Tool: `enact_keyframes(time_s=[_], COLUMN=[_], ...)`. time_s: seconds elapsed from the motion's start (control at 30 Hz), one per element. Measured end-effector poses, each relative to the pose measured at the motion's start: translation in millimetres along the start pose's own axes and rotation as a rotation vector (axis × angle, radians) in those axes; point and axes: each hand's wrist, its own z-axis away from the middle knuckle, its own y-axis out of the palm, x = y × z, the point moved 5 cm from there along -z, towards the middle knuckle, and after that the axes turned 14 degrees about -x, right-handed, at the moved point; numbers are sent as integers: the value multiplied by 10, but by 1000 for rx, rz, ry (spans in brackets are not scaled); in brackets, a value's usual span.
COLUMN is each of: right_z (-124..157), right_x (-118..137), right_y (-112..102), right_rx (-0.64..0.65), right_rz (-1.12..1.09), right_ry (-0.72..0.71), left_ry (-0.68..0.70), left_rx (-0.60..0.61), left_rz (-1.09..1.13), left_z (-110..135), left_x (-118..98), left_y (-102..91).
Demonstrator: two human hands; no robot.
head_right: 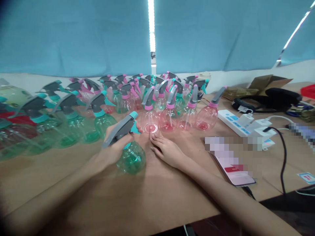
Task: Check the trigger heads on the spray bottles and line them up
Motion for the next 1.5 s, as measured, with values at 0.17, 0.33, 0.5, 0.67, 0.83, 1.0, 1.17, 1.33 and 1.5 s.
enact_keyframes(time_s=[0.17,0.33,0.5,0.67,0.83,1.0,1.17,1.33,1.5], right_z=[19,38,29,22,25,28,29,24,14], right_x=[-54,-106,-113,-122,-129,-122,-109,-97,-84], right_y=[15,25,15,-3,-4,-10,-30,-32,-37], right_rx=[-8,-31,-1,5,12,1,-32,-21,-6], right_rz=[-51,-131,-155,-192,-196,-204,-206,-196,-176], right_ry=[23,53,57,51,53,52,60,46,27], left_ry=[6,11,-16,-7,-5,-37,-51,-88,-100], left_rx=[-7,0,18,6,7,14,10,20,9], left_rz=[0,8,17,-10,3,37,63,124,100], left_z=[-1,0,-3,-24,-31,-10,-6,-6,0], left_x=[-8,-26,-23,-42,-36,48,35,26,52], left_y=[-4,-2,14,9,8,28,38,48,38])
